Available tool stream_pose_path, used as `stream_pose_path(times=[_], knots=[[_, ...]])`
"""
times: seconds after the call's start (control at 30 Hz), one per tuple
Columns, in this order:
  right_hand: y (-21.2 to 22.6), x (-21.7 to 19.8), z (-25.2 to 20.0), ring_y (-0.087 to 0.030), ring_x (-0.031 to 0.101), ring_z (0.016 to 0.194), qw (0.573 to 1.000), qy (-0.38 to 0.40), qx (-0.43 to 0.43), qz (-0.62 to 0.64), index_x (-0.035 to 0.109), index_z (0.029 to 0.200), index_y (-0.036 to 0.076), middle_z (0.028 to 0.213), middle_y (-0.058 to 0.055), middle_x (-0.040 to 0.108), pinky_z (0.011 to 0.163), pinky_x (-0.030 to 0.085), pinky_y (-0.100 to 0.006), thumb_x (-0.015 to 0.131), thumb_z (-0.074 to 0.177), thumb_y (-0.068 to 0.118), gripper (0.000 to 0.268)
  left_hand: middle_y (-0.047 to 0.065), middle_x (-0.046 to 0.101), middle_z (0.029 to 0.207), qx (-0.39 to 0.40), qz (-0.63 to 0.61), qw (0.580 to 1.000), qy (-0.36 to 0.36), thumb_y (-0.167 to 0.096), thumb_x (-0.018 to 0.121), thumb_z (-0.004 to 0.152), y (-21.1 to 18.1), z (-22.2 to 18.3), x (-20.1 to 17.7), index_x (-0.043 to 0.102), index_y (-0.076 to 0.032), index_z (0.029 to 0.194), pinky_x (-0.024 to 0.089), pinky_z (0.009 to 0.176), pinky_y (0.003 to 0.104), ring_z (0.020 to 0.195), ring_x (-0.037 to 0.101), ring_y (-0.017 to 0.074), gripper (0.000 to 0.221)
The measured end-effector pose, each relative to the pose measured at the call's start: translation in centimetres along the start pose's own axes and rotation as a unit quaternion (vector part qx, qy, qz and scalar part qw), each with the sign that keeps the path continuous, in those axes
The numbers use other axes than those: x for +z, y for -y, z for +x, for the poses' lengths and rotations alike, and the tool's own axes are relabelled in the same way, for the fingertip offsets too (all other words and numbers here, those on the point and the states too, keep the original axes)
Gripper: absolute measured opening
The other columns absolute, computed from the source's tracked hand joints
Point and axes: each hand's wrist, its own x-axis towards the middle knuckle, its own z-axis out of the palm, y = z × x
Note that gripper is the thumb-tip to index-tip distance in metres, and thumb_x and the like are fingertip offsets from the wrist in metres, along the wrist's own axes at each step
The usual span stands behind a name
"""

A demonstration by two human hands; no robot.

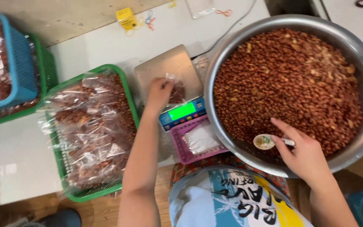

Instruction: Manually portioning nuts from a large bowl into small plastic bags, weighing them on a digital scale, and placing them into a basket.

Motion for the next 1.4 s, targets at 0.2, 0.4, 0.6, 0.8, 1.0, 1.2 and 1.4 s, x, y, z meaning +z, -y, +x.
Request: stream_pose_path(times=[0.2, 0.4, 0.6, 0.8, 1.0, 1.2, 1.4], knots=[[0.8, 0.9, -0.8, -0.016, 0.037, 0.041, 0.998, 0.013, 0.064, 0.012, 0.068, 0.141, 0.026, 0.116, -0.002, 0.075, 0.063, 0.048, -0.029, 0.07, 0.094, 0.029, 0.047, 0.002, 0.063, 0.092, 0.114, -0.032, 0.955, -0.27, 0.008, 0.059, 0.085, -3.3, -1.3, -7.0, 0.076, -0.014, 0.095, 0.049, 0.086, 0.032, 0.09, 0.063, 0.02, 0.029], [-0.7, 0.8, -0.2, -0.02, 0.07, 0.103, 0.998, -0.013, -0.052, 0.026, 0.075, 0.125, 0.007, 0.122, -0.008, 0.074, 0.102, 0.051, -0.033, 0.068, 0.103, 0.011, 0.024, 0.007, 0.048, 0.099, -0.018, 0.158, 0.896, -0.415, 0.018, 0.043, 0.069, 4.4, -6.0, -19.2, 0.079, -0.019, 0.095, 0.052, 0.089, 0.036, 0.083, 0.063, 0.0265, 0.058], [-1.2, 1.8, 0.3, -0.02, 0.069, 0.101, 0.999, 0.002, -0.044, -0.009, 0.078, 0.118, 0.009, 0.109, -0.006, 0.071, 0.095, 0.052, -0.035, 0.067, 0.106, 0.011, 0.016, 0.013, 0.04, 0.131, -0.287, 0.104, 0.904, -0.299, 0.001, 0.074, 0.088, 7.3, -10.2, -20.4, 0.064, -0.002, 0.11, 0.053, 0.098, 0.04, 0.11, 0.058, 0.0318, 0.025], [0.1, 1.5, 0.4, -0.02, 0.069, 0.101, 0.997, -0.002, -0.071, 0.023, 0.076, 0.119, 0.008, 0.111, -0.007, 0.073, 0.098, 0.05, -0.032, 0.067, 0.104, 0.012, 0.019, 0.017, 0.048, 0.13, -0.293, 0.308, 0.845, -0.323, -0.043, 0.091, 0.076, 8.0, -9.4, -22.1, 0.071, -0.021, 0.123, 0.04, 0.097, 0.06, 0.121, 0.043, 0.0398, 0.056], [-0.7, 2.4, 0.1, -0.018, 0.071, 0.101, 0.997, 0.018, -0.066, -0.022, 0.077, 0.116, 0.008, 0.112, -0.005, 0.075, 0.099, 0.053, -0.033, 0.068, 0.104, 0.014, 0.017, 0.013, 0.065, 0.125, -0.494, 0.293, 0.794, -0.2, -0.052, 0.089, 0.075, 12.6, -9.5, -26.5, 0.069, -0.023, 0.126, 0.053, 0.088, 0.046, 0.119, 0.053, 0.0338, 0.062], [-0.9, 2.5, 0.5, -0.018, 0.07, 0.097, 0.997, 0.021, -0.038, -0.059, 0.078, 0.12, 0.016, 0.11, -0.002, 0.073, 0.087, 0.052, -0.034, 0.068, 0.105, 0.02, 0.019, 0.012, 0.06, 0.1, -0.049, 0.264, 0.916, -0.299, 0.015, 0.048, 0.086, 15.7, -9.6, -27.6, 0.075, -0.011, 0.102, 0.044, 0.076, 0.047, 0.094, 0.047, 0.0348, 0.041], [-2.5, 1.3, 0.3, -0.016, 0.073, 0.102, 0.999, 0.022, 0.002, -0.035, 0.079, 0.118, 0.014, 0.117, -0.001, 0.078, 0.097, 0.054, -0.031, 0.07, 0.101, 0.025, 0.021, 0.019, 0.06, 0.125, -0.092, 0.369, 0.835, -0.397, 0.009, 0.055, 0.071, 17.2, -8.8, -28.2, 0.07, -0.01, 0.126, 0.049, 0.082, 0.05, 0.107, 0.054, 0.0407, 0.06]])
